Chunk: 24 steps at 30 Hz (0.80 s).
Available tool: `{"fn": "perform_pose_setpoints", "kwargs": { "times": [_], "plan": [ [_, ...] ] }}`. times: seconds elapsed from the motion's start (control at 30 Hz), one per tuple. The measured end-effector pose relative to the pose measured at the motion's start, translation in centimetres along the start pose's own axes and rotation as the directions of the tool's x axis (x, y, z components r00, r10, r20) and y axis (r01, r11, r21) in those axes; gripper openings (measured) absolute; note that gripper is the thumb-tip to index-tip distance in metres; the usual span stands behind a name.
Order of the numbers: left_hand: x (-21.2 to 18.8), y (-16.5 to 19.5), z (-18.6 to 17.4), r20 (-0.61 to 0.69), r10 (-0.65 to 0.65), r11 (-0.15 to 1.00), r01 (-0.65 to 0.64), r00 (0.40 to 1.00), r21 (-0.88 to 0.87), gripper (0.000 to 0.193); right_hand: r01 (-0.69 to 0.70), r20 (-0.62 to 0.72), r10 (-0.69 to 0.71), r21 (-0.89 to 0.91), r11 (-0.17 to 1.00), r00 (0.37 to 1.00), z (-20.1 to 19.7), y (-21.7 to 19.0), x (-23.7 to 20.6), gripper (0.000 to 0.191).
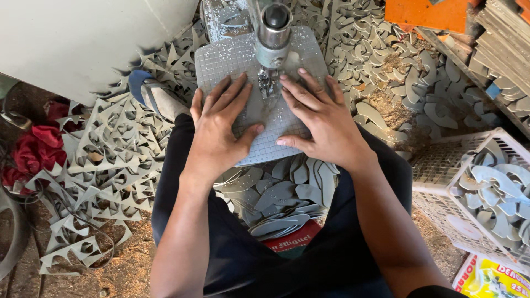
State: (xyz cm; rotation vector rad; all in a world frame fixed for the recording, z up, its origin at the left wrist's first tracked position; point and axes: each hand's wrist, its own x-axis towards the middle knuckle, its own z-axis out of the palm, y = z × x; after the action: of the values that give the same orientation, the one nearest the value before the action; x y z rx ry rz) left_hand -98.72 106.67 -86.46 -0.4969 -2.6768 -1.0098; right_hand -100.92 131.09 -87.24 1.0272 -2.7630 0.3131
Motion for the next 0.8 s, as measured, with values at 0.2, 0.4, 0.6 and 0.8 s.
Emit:
{"fn": "perform_pose_setpoints", "kwargs": {
  "times": [0.2,0.4,0.6,0.8],
  "plan": [
    [0.1,-0.2,0.3,-0.020,-0.006,0.999,0.006,1.000,-0.035,0.072,-0.009,-0.003,0.009,-0.024,1.000,1.000,0.0,0.0,-0.1,0.084],
    [1.8,-2.2,-3.2,-0.054,-0.027,0.997,0.023,0.998,-0.068,0.071,-0.031,-0.005,0.031,-0.032,0.999,1.000,-0.4,-1.3,3.5,0.079],
    [2.3,-3.0,-4.6,-0.092,-0.034,0.997,0.027,0.995,-0.079,0.063,-0.035,-0.009,0.035,-0.027,0.999,0.999,-1.0,-2.2,5.4,0.077],
    [2.7,-3.6,-4.7,-0.129,-0.039,0.998,0.032,0.991,-0.055,0.058,-0.032,-0.025,0.031,-0.029,0.999,0.999,-1.0,-2.2,5.6,0.074]
  ]
}}
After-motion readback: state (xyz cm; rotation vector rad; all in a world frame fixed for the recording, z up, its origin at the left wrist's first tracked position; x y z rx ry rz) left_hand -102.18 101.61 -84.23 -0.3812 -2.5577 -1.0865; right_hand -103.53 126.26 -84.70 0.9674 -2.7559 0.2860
